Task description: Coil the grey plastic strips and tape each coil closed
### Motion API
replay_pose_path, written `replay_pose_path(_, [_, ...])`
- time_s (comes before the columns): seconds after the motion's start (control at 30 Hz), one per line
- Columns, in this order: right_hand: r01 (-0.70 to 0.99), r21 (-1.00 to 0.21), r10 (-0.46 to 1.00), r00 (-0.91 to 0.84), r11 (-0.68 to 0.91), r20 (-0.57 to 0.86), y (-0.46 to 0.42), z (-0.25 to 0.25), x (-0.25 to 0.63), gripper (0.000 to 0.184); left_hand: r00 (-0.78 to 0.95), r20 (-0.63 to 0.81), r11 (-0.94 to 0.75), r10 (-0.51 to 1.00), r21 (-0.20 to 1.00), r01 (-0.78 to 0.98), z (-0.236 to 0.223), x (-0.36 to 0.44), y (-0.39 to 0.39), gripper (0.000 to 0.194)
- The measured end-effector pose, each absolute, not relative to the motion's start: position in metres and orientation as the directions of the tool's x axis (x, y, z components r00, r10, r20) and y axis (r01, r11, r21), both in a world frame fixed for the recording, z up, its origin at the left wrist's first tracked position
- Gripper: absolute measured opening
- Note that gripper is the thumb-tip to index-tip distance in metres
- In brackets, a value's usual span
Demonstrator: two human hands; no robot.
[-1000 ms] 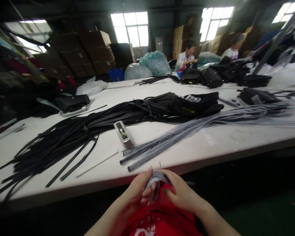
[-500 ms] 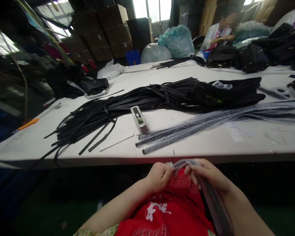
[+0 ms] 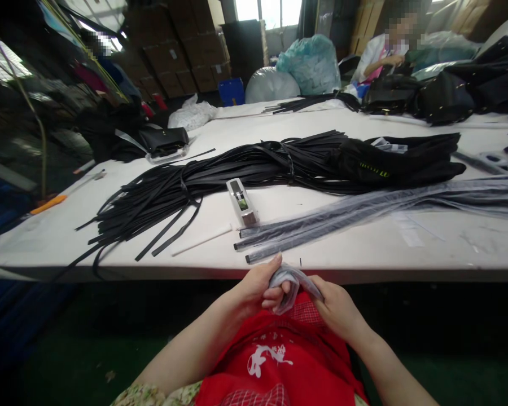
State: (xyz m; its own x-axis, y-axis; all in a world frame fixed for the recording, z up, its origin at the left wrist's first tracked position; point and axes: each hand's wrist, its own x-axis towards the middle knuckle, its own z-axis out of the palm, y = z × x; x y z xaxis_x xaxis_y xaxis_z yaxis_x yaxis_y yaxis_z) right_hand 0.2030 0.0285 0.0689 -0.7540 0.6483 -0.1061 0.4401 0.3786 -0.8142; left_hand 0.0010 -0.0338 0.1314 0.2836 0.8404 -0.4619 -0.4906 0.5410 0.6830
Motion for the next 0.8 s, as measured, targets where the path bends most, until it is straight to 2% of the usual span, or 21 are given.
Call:
replay_pose_path(0.07, [0.38,-0.879,0.543,-0.821,0.287,-0.177,0.021,0.077,0.196,0.037,0.241,-0.428,0.477,0.871,0.62,-0.623,0.133,0.002,-0.027,0.064])
replay_pose_path(0.13, [0.35,-0.921,0.438,-0.865,0.172,-0.247,0.009,0.086,0.19,0.043,0.104,-0.39,0.339,0.915,0.604,-0.721,0.133,0.005,-0.021,0.06])
replay_pose_path(0.2, [0.326,-0.945,0.328,-0.895,0.025,-0.301,-0.002,0.095,0.188,0.045,-0.136,-0.303,0.152,0.943,0.759,-0.634,0.128,0.01,-0.019,0.055])
replay_pose_path(0.23, [0.304,-0.951,0.283,-0.908,-0.065,-0.31,-0.005,0.099,0.19,0.045,-0.249,-0.211,0.071,0.945,0.877,-0.474,0.124,0.012,-0.021,0.053])
replay_pose_path(0.27, [0.271,-0.95,0.257,-0.917,-0.157,-0.304,-0.006,0.102,0.194,0.045,-0.311,-0.087,0.009,0.946,0.97,-0.244,0.119,0.013,-0.023,0.051])
replay_pose_path(0.3, [0.23,-0.944,0.261,-0.921,-0.237,-0.29,-0.004,0.105,0.199,0.045,-0.302,0.041,-0.037,0.952,0.999,0.019,0.114,0.014,-0.027,0.05])
replay_pose_path(0.37, [0.133,-0.933,0.337,-0.908,-0.335,-0.25,0.006,0.109,0.21,0.046,-0.119,0.183,-0.113,0.976,0.89,0.441,0.104,0.014,-0.036,0.049])
replay_pose_path(0.4, [0.1,-0.936,0.393,-0.888,-0.338,-0.237,0.013,0.11,0.215,0.046,-0.013,0.181,-0.143,0.983,0.819,0.556,0.101,0.014,-0.04,0.049])
replay_pose_path(0.47, [0.122,-0.966,0.5,-0.837,-0.227,-0.223,0.028,0.11,0.222,0.044,0.111,0.106,-0.152,0.988,0.757,0.635,0.1,0.013,-0.045,0.054])
replay_pose_path(0.53, [0.242,-0.97,0.6,-0.777,0.006,-0.19,0.04,0.108,0.225,0.038,0.114,-0.042,-0.029,0.993,0.829,0.559,0.104,0.013,-0.045,0.063])
replay_pose_path(0.6, [0.365,-0.9,0.678,-0.726,0.237,-0.115,0.047,0.103,0.225,0.034,0.119,-0.25,0.197,0.961,0.921,0.337,0.111,0.011,-0.041,0.072])
replay_pose_path(0.63, [0.403,-0.859,0.701,-0.709,0.315,-0.075,0.049,0.101,0.224,0.035,0.154,-0.349,0.317,0.925,0.928,0.196,0.113,0.01,-0.039,0.074])
replay_pose_path(0.7, [0.438,-0.799,0.721,-0.693,0.412,-0.008,0.049,0.095,0.224,0.037,0.263,-0.48,0.513,0.837,0.855,-0.07,0.118,0.006,-0.036,0.076])
replay_pose_path(0.8, [0.457,-0.735,0.702,-0.712,0.5,0.034,0.046,0.086,0.223,0.038,0.375,-0.527,0.643,0.763,0.683,-0.347,0.121,-0.003,-0.034,0.074])
